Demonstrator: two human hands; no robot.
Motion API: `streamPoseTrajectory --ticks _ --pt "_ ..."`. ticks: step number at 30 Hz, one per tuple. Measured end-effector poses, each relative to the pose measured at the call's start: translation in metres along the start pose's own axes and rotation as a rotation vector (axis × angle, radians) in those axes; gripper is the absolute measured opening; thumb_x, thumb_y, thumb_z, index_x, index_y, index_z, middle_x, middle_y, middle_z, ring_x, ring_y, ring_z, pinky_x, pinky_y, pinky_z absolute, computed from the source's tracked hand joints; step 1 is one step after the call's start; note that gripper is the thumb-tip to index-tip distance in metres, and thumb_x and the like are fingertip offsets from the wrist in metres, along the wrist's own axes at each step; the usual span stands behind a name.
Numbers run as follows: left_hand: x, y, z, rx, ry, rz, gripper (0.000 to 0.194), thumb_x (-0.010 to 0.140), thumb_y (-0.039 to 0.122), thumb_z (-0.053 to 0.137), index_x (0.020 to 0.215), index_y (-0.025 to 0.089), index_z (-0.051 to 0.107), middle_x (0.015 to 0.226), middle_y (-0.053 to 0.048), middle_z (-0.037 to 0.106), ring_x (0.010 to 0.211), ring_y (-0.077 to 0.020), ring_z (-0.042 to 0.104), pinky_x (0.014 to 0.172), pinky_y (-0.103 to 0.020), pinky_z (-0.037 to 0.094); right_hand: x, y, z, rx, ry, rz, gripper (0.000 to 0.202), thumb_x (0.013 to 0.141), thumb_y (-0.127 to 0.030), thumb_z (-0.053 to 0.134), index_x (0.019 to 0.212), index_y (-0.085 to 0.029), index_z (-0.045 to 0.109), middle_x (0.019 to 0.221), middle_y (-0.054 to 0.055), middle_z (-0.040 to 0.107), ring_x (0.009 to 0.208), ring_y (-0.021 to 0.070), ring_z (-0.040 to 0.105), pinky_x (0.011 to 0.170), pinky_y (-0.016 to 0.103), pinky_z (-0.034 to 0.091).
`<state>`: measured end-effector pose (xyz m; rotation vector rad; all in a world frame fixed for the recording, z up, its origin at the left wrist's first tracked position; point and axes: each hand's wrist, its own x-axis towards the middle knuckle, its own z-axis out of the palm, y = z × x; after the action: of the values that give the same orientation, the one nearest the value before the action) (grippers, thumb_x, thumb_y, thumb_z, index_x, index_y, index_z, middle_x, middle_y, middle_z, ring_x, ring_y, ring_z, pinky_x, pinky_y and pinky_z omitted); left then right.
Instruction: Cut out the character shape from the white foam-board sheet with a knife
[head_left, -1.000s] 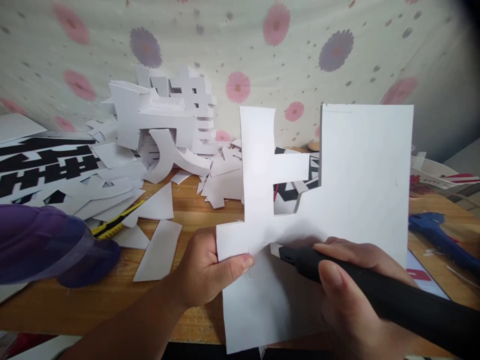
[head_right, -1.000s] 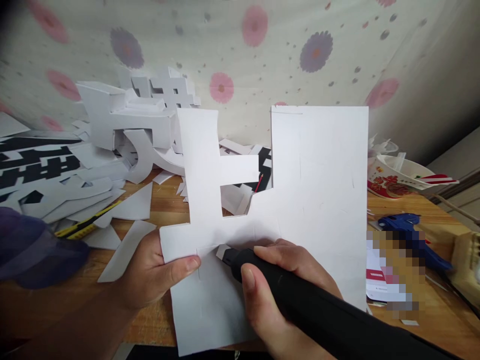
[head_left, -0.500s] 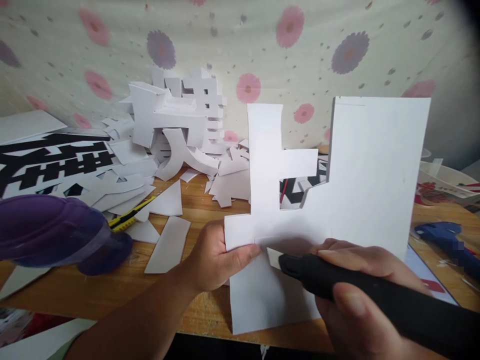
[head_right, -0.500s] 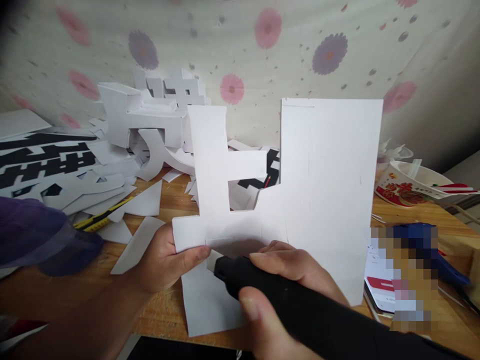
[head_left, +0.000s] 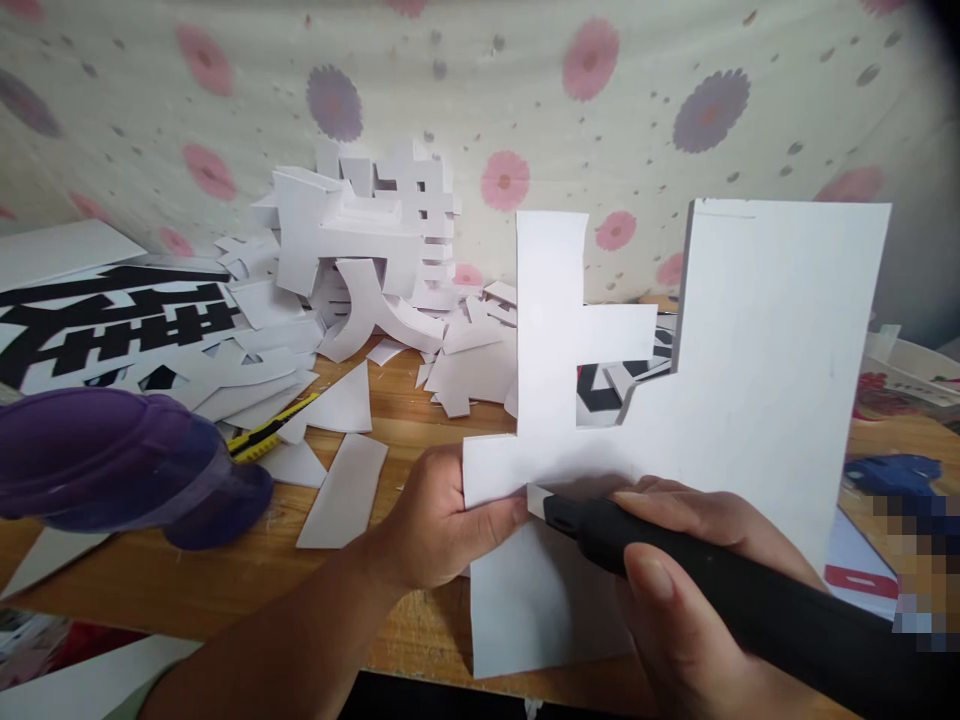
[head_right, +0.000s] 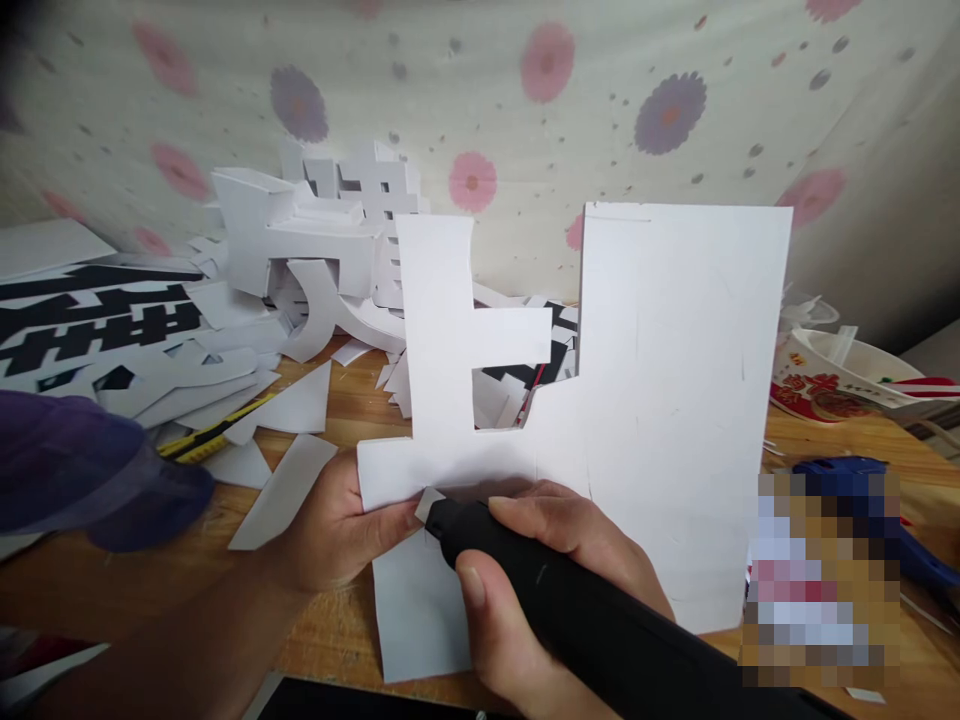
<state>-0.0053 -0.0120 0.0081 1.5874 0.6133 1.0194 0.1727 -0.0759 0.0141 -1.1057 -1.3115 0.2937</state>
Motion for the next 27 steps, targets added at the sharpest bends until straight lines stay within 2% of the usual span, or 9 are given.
streamPoseTrajectory --ticks 4,8,11,17,22,27 --pt "-0.001 -0.001 -0.001 0.026 -0.003 -0.005 0.013 0.085 0.027 0.066 0.095 0.02 0.071 0.084 -0.003 0.069 0.077 -0.0176 0.063 0.07 -0.027 0.051 -0.001 -0.006 0.004 0.03 0.028 0.059 0.02 0.075 -0.045 0.074 0.086 -0.029 0.07 0.08 -0.001 0.071 0.067 0.014 0.069 0.056 0.02 0.054" --pt "-0.001 0.002 -0.001 0.059 0.003 0.004 0.012 0.085 0.024 0.065 0.095 0.02 0.071 0.086 -0.003 0.07 0.079 -0.0181 0.064 0.071 -0.027 0.051 -0.001 -0.01 0.006 -0.058 0.055 0.084 0.023 0.073 -0.05 0.073 0.083 -0.029 0.07 0.079 -0.002 0.071 0.064 0.0145 0.067 0.054 0.023 0.053" --pt "-0.001 0.006 0.0 0.072 0.001 0.028 0.018 0.084 0.021 0.065 0.101 0.021 0.072 0.092 -0.005 0.073 0.084 -0.0197 0.065 0.071 -0.027 0.051 0.0 -0.012 0.006 -0.119 0.084 0.044 0.023 0.073 -0.049 0.074 0.08 -0.028 0.07 0.075 -0.001 0.071 0.06 0.0146 0.067 0.051 0.023 0.053" --pt "-0.002 0.009 0.001 0.083 -0.001 0.028 0.017 0.086 0.022 0.064 0.1 0.022 0.073 0.091 -0.004 0.074 0.079 -0.0174 0.064 0.068 -0.025 0.05 0.002 -0.014 0.008 -0.029 0.086 0.107 0.019 0.077 -0.044 0.073 0.08 -0.027 0.068 0.07 -0.002 0.071 0.053 0.012 0.064 0.044 0.02 0.05" --pt "-0.003 0.008 0.001 0.103 0.02 0.021 0.009 0.084 0.024 0.065 0.088 0.018 0.07 0.078 -0.003 0.067 0.071 -0.0168 0.059 0.064 -0.026 0.049 0.008 -0.005 0.003 -0.038 0.041 -0.048 0.014 0.076 -0.038 0.075 0.079 -0.026 0.069 0.068 -0.002 0.072 0.053 0.0132 0.067 0.045 0.02 0.053" --pt "-0.003 0.005 0.001 0.136 0.021 -0.024 0.014 0.085 0.029 0.063 0.078 0.016 0.064 0.072 -0.003 0.061 0.067 -0.0156 0.054 0.061 -0.026 0.046 0.01 -0.002 -0.002 -0.045 0.016 -0.057 0.012 0.077 -0.036 0.074 0.082 -0.027 0.069 0.07 -0.002 0.073 0.055 0.0129 0.068 0.047 0.019 0.054"
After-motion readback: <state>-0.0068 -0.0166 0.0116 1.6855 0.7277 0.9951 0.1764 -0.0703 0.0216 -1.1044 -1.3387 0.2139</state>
